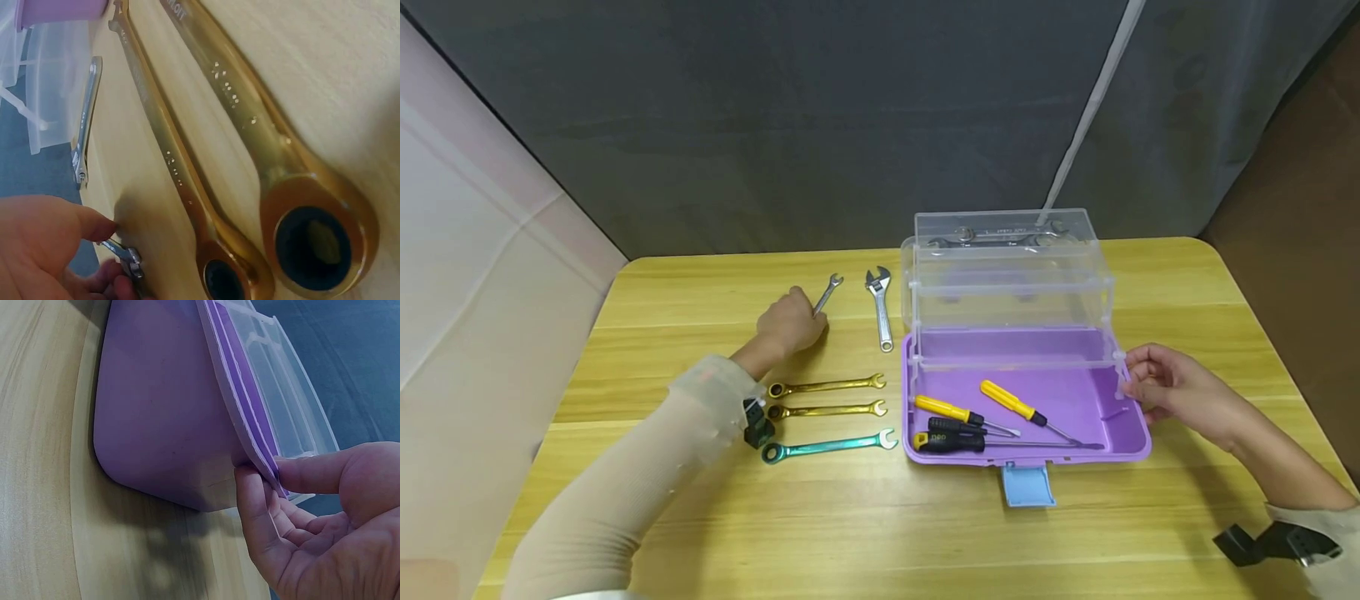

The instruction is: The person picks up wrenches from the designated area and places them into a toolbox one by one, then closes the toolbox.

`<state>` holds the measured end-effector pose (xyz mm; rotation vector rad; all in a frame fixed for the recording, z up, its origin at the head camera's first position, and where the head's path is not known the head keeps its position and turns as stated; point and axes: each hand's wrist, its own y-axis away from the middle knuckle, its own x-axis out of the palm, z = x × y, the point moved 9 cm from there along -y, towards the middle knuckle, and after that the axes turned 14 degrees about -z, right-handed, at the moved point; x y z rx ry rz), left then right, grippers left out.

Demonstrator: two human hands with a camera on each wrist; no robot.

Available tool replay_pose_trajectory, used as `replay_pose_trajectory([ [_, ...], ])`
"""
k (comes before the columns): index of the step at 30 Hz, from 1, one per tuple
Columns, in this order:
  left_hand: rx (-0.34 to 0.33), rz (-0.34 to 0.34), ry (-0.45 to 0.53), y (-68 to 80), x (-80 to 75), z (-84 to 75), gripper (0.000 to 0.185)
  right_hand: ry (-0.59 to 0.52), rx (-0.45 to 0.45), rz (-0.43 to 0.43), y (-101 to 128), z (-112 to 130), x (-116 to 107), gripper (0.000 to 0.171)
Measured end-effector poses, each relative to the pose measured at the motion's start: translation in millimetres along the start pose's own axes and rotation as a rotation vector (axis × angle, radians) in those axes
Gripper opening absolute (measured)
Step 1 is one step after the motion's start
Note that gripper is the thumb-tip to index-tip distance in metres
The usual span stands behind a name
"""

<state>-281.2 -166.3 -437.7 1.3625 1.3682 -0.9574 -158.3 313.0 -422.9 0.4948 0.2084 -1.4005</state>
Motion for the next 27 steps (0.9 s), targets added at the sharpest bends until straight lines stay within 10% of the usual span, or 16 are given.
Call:
replay_pose_trajectory([
  [27, 0.024, 0.06, -0.03, -0.5, -6.4, -0.9, 0.035, -0.002, -0.009, -0.006, 0.7, 1.3, 1.4, 0.03],
])
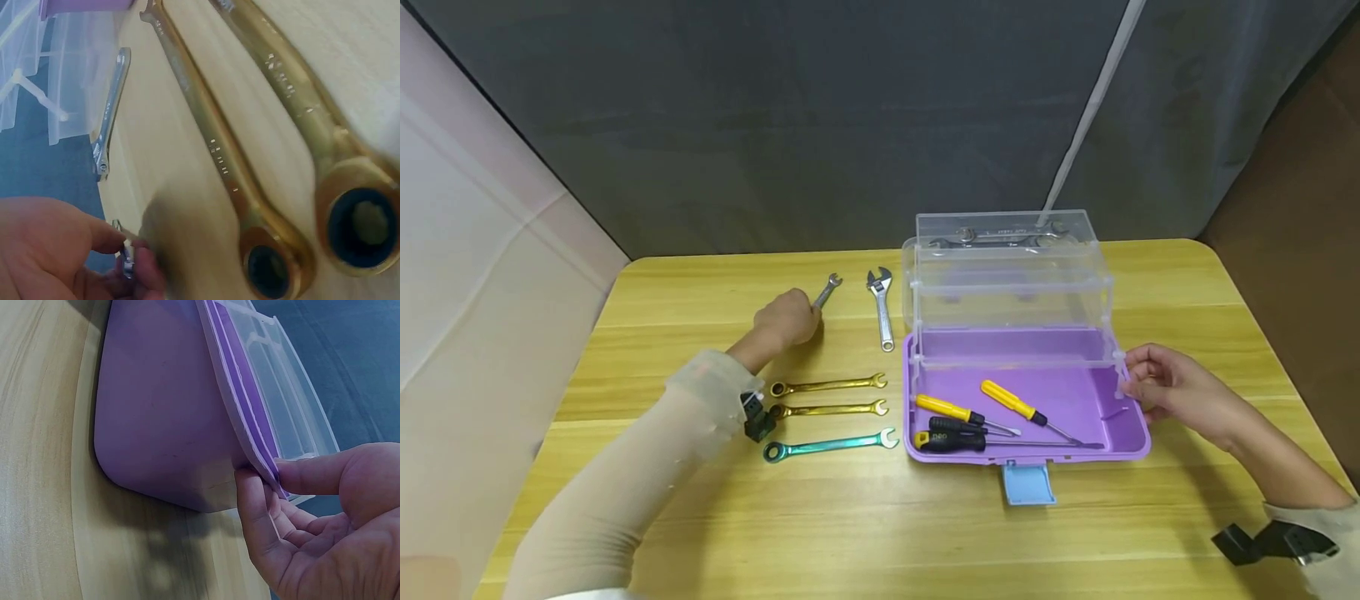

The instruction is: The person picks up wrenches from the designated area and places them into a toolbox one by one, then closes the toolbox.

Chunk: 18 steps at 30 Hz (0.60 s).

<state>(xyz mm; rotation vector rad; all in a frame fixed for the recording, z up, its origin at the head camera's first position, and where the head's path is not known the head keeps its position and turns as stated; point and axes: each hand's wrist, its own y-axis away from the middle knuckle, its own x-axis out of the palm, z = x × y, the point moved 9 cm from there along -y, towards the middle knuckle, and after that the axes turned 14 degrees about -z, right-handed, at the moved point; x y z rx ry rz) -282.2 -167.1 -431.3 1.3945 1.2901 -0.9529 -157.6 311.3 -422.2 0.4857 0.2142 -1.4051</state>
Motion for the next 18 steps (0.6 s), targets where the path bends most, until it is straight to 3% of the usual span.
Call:
replay_pose_trajectory([
  [6, 0.0, -0.048, 0.099, 2.3, -0.2, 4.6, 0.033, 0.003, 0.01, 0.002, 0, 0, 0, 0.03],
  [18, -0.029, -0.198, 0.393, 7.1, -12.4, 10.5, 0.034, 0.009, 0.01, -0.001, 0, 1, 0, 0.032],
])
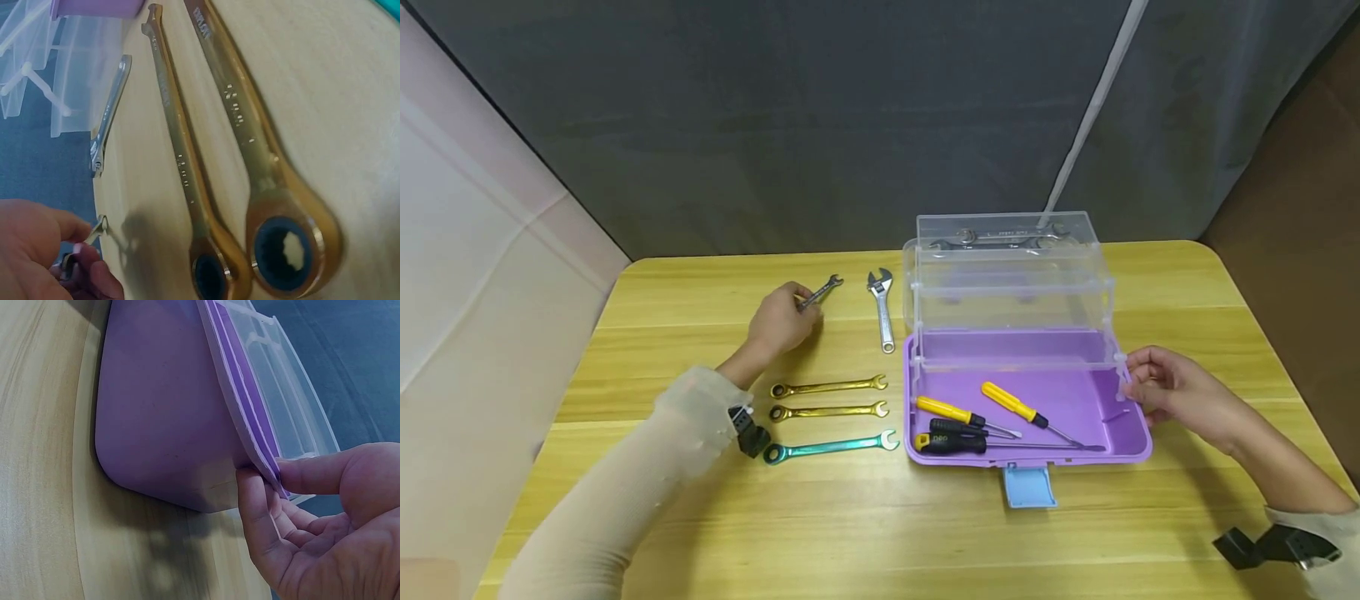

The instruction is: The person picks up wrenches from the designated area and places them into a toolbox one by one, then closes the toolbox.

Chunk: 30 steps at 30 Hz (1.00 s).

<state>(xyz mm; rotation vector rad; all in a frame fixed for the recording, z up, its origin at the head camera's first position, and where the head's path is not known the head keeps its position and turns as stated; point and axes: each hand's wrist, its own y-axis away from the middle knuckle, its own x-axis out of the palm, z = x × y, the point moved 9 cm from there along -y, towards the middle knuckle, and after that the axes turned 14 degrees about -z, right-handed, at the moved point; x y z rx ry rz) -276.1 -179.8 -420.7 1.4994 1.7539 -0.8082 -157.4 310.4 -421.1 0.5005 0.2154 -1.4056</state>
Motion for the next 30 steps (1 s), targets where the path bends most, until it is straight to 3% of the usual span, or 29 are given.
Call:
replay_pose_trajectory([
  [6, 0.023, -0.093, 0.095, -0.8, -2.8, 0.9, 0.031, 0.005, -0.001, -0.005, 0, 0, 0, 0.032],
  [15, 0.014, -0.099, 0.172, 0.3, 2.6, 4.3, 0.032, -0.002, 0.0, -0.003, 1, 0, -1, 0.032],
  [20, 0.028, -0.138, 0.197, -2.1, 0.9, 5.9, 0.031, -0.011, -0.003, -0.007, 1, -1, -2, 0.032],
  [30, 0.176, -0.239, 0.289, -3.1, -16.9, -7.2, 0.028, -0.013, -0.008, -0.009, 1, -2, -3, 0.032],
])
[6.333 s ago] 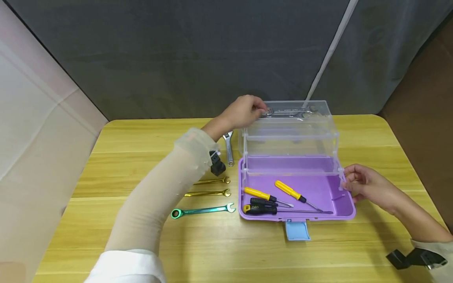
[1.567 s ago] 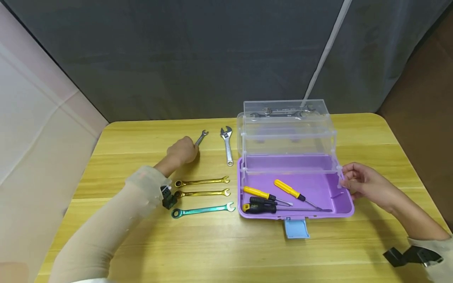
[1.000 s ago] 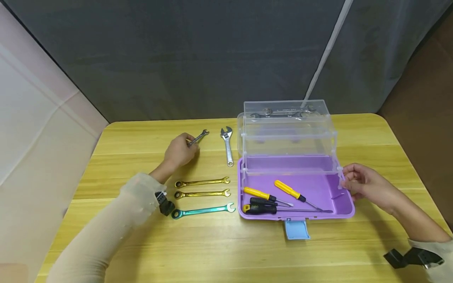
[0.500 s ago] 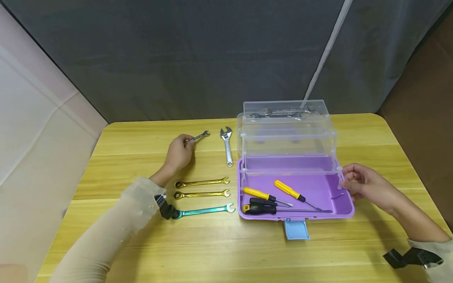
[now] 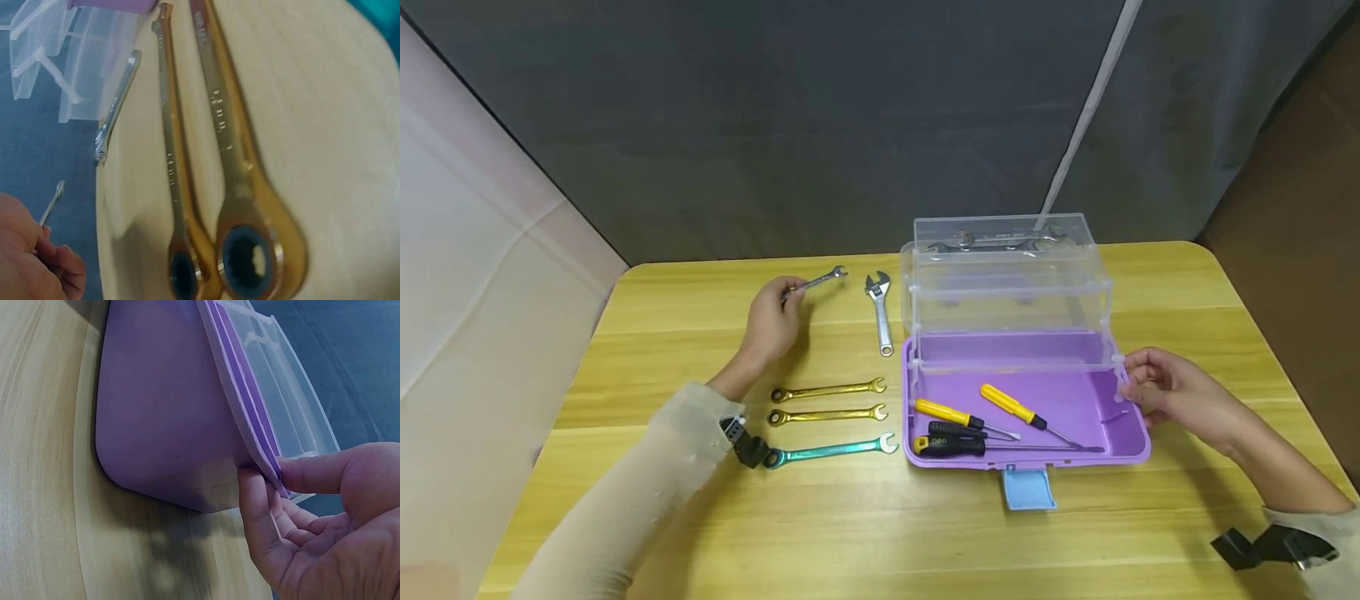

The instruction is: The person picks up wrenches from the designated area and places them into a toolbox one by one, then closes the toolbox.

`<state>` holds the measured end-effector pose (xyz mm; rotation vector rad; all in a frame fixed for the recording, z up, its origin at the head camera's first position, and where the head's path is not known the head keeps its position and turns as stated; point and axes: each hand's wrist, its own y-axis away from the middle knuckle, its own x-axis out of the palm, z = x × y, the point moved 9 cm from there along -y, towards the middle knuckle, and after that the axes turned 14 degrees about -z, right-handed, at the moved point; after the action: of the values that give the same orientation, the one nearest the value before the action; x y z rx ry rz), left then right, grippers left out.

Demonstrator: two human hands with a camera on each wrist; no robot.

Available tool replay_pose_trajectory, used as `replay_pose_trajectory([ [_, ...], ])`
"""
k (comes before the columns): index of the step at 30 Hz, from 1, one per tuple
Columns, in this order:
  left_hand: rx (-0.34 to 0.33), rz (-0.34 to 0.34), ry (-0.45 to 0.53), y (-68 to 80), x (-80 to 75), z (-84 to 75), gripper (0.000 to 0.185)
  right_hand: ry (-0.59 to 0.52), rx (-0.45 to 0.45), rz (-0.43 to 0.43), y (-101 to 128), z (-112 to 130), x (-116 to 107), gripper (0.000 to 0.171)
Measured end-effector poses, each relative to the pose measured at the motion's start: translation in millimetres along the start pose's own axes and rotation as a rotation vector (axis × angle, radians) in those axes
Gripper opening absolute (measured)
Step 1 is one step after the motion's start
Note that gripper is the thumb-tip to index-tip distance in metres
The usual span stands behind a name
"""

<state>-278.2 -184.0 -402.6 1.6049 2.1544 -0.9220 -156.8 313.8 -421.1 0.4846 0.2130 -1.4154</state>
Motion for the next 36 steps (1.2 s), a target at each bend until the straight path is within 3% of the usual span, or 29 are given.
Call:
replay_pose_trajectory([
  [5, 0.054, 0.005, 0.033, -2.7, -5.7, -7.7, 0.028, 0.002, 0.007, 0.0, -1, 0, 0, 0.033],
  [19, 0.123, 0.046, 0.084, -7.9, -17.1, -26.1, 0.026, -0.01, -0.001, 0.001, 1, -2, -1, 0.03],
  [36, 0.273, 0.0, 0.093, -3.6, -16.9, -63.5, 0.02, -0.02, 0.0, 0.006, -1, -2, -1, 0.025],
])
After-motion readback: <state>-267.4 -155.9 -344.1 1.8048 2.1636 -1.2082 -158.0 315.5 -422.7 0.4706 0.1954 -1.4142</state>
